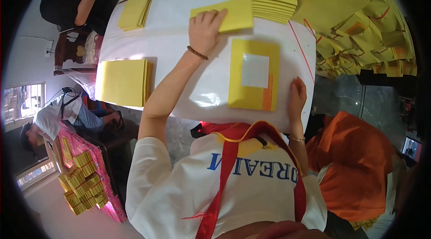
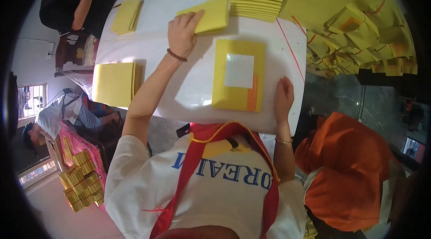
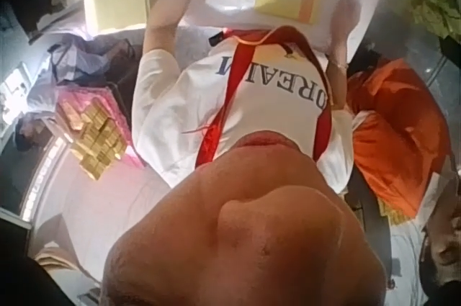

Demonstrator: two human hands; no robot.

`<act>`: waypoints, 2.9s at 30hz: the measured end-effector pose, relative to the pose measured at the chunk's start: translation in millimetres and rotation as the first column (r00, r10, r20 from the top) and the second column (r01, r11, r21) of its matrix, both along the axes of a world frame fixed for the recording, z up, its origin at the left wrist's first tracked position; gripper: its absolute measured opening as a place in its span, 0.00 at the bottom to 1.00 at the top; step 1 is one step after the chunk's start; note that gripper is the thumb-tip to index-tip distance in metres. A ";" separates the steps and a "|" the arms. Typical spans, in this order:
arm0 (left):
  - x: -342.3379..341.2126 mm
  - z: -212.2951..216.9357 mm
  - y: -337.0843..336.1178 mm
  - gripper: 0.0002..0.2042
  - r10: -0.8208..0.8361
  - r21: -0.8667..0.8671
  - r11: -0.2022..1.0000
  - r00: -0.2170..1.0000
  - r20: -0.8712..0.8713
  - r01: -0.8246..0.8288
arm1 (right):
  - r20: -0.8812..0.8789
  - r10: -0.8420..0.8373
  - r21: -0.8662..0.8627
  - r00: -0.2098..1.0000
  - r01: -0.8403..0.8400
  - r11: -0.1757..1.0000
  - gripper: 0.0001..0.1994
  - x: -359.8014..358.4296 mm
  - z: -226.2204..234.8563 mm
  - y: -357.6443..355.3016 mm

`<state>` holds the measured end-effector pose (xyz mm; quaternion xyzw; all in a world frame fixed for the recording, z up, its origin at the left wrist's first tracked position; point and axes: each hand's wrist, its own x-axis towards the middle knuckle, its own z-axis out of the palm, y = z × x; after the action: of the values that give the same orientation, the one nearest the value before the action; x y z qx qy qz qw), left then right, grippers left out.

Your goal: Folding and stacking sheets of yellow joss paper with foil centers.

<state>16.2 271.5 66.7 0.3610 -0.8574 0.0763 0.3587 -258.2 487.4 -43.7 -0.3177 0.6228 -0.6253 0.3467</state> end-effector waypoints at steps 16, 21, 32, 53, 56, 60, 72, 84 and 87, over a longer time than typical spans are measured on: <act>21.0 -91.0 -69.5 0.21 0.107 0.103 0.982 0.911 0.398 -0.160 | 0.002 -0.082 0.036 0.997 0.082 0.996 0.12 -0.2 -9.5 -10.6; -2.1 -79.1 -65.3 0.31 -0.034 0.411 0.896 0.896 0.442 -0.168 | 0.096 -0.081 0.030 0.992 0.078 0.996 0.15 -19.6 -1.5 -1.8; 23.5 -115.5 -52.9 0.35 0.063 0.363 0.885 0.849 0.525 -0.290 | 0.597 0.406 -0.717 0.692 0.232 0.657 0.30 -65.3 111.6 89.3; 3.7 -65.3 -28.9 0.39 0.074 0.273 0.930 0.851 0.520 -0.247 | 0.912 -0.103 0.045 0.397 0.151 0.987 0.11 6.8 15.6 52.2; 13.0 -64.2 -14.7 0.38 0.012 0.307 0.938 0.898 0.441 -0.163 | 0.918 -0.089 0.043 0.387 0.128 0.991 0.11 8.4 11.8 45.6; 21.1 -72.1 16.5 0.31 -0.179 0.476 0.869 0.983 0.052 0.133 | 0.936 0.066 -0.101 0.347 0.085 0.991 0.10 1.4 -0.1 35.5; -4.9 -83.6 127.3 0.33 0.608 0.778 0.289 0.521 -0.600 0.558 | 0.424 0.116 0.195 0.898 -0.216 0.957 0.23 26.6 36.0 -4.0; -2.3 -72.3 131.4 0.23 -0.014 0.557 0.818 0.972 -0.234 0.146 | -0.046 0.268 0.187 0.962 -0.255 0.949 0.18 21.0 33.1 -2.8; 4.3 -60.7 145.9 0.19 -0.286 0.605 0.742 0.952 -0.105 0.290 | -0.541 0.430 0.183 0.723 -0.398 0.899 0.13 12.4 36.5 0.4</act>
<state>20.5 417.4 6.0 0.3213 -0.8796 -0.2635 0.2318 -245.8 487.8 -7.2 -0.6109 0.6269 -0.3913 0.2840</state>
